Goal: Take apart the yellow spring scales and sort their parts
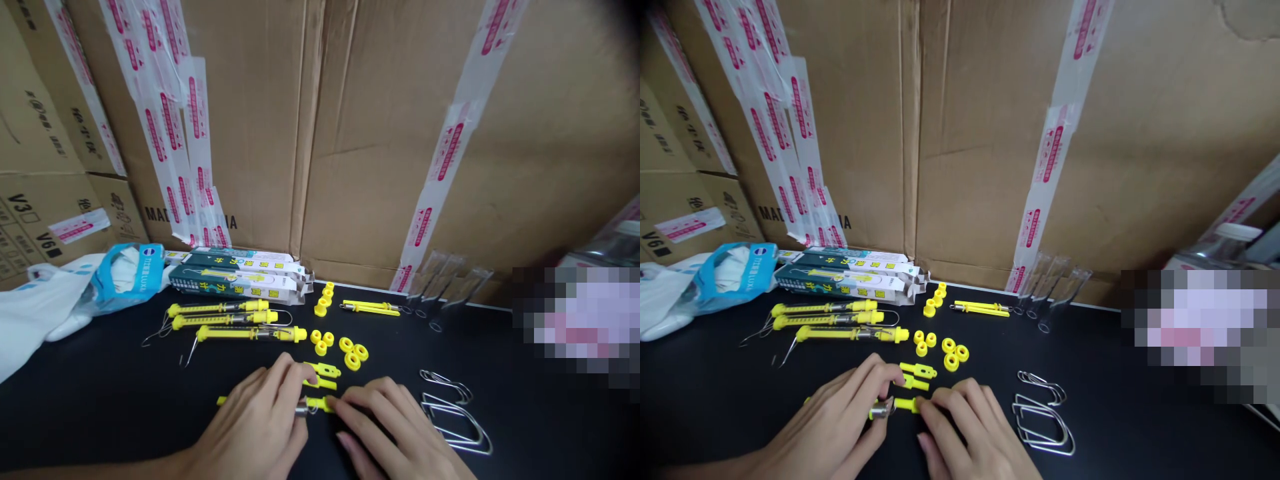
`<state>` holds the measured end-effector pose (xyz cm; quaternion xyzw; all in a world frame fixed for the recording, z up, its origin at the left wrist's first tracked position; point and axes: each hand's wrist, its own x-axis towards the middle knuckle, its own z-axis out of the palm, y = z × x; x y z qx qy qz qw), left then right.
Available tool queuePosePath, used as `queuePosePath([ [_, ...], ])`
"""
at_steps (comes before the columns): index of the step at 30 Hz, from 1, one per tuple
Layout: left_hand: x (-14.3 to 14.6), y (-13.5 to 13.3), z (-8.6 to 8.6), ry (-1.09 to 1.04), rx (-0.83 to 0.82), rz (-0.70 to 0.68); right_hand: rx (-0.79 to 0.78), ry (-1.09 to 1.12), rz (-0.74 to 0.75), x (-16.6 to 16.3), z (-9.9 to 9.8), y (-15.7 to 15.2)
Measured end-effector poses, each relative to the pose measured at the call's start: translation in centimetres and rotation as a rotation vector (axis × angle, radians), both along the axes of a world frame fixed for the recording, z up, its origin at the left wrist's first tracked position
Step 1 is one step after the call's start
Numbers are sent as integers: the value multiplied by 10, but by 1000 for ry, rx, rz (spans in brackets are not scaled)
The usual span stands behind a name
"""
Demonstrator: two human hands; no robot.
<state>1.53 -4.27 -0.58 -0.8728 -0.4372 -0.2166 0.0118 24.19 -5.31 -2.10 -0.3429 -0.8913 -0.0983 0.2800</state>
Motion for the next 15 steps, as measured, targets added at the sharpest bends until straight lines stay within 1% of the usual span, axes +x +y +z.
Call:
queuePosePath([
  [3,1,0,-3,-16,40,12,9,-14,-12,-1,3,0],
  [8,1,-1,1,-21,62,-36,9,-15,8,0,5,0],
  [12,2,0,3,-19,103,-64,14,-41,-20,0,3,-1],
  [15,1,1,5,-21,108,-111,8,26,1,-2,6,-2],
])
